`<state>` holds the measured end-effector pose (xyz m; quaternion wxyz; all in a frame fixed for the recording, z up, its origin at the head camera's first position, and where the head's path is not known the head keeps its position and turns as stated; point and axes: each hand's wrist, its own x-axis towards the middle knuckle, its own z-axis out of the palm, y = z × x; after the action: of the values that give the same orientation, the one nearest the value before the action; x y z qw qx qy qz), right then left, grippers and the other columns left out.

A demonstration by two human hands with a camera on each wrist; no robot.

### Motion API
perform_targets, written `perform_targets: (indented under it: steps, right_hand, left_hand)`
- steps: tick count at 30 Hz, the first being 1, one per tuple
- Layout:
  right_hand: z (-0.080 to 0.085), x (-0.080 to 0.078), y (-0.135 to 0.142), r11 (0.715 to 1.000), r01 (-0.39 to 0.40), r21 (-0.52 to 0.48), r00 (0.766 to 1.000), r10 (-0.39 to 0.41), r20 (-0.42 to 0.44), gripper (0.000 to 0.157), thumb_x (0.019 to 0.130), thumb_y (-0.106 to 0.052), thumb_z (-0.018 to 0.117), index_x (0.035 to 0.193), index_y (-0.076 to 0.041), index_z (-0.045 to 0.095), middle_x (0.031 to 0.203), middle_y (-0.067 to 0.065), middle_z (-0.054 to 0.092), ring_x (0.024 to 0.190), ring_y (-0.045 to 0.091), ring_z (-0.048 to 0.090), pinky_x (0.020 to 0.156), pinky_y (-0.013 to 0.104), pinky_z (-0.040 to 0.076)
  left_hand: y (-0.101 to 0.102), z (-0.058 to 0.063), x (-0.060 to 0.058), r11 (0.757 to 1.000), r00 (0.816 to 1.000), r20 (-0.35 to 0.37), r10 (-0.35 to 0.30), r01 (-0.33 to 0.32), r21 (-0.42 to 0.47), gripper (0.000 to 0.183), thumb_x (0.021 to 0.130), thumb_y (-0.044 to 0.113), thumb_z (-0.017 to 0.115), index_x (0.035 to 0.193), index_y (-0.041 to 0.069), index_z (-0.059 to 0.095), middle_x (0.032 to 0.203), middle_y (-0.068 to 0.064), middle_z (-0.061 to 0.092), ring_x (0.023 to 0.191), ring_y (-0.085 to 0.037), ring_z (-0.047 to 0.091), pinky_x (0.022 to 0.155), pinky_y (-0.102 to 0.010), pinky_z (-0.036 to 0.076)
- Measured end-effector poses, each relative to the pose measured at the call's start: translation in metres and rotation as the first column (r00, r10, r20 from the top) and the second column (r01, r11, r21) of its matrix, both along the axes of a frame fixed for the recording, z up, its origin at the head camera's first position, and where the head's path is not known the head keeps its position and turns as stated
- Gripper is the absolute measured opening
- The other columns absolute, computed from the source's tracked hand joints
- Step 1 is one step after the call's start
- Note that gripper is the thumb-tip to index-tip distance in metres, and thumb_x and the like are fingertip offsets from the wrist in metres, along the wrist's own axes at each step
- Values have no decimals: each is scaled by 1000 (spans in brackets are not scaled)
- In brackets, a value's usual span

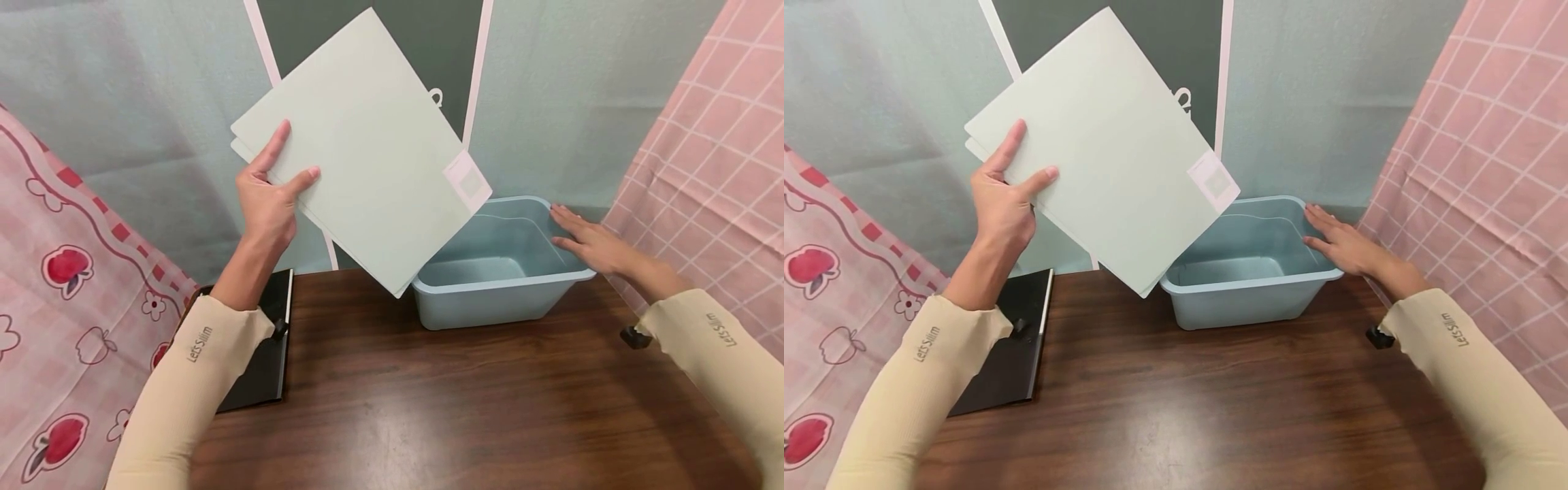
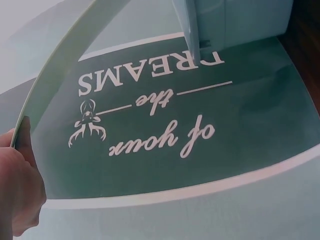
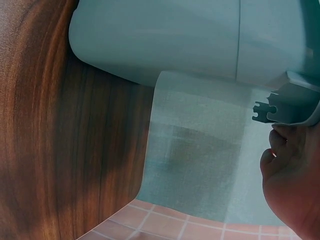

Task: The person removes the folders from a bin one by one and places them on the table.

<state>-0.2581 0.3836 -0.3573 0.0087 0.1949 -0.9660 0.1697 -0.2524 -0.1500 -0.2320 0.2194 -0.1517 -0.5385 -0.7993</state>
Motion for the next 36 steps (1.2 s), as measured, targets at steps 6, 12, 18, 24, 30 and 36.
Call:
perform_targets:
  steps: [6,12,18,24,30,36]
  right_hand:
    - [-2,-1,0,1000,3,2,1000,-3,6,67,104,-34,45,156,-5,15,163,12,4,148,39,5,117,59,6]
    - [-5,-1,0,1000,9,5,1000,-9,0,67,104,-34,45,157,-6,14,164,9,3,150,34,2,118,58,6]
    - [-4,-1,0,1000,12,8,1000,-12,-12,68,103,-34,46,156,-6,15,163,12,6,149,37,6,117,60,8]
    - [-4,-2,0,1000,-3,9,1000,3,-22,67,103,-33,46,156,-5,15,163,12,6,149,34,5,118,57,7]
    - [-5,-2,1,1000,-5,7,1000,5,-24,68,103,-32,47,156,-5,15,163,13,6,150,32,3,119,56,7]
    - [-5,-2,0,1000,-1,3,1000,1,-24,68,103,-33,47,156,-6,15,163,13,6,150,33,4,118,56,7]
  left_hand:
    - [-15,-1,8,1000,999,32,1,0,-31,73,67,-18,79,129,17,65,141,-1,55,127,-21,51,95,-35,52]
    - [-30,-1,15,999,999,51,14,-12,-35,74,64,-17,81,128,18,66,141,-3,55,127,-21,50,94,-33,52]
    - [-45,0,20,1000,998,59,9,-9,-1,75,62,-20,81,126,16,67,139,-6,56,123,-23,54,87,-29,55]
    - [-60,-2,26,1000,997,71,-2,1,15,77,60,-21,82,128,12,66,140,-4,56,122,-22,55,84,-27,56]
    - [-75,-5,31,1000,996,90,-17,15,19,78,60,-24,80,129,10,65,141,-4,55,120,-21,56,81,-27,56]
    - [-92,-12,36,1000,997,71,-30,29,12,78,62,-30,74,130,6,63,143,-7,53,115,-21,60,80,-28,57]
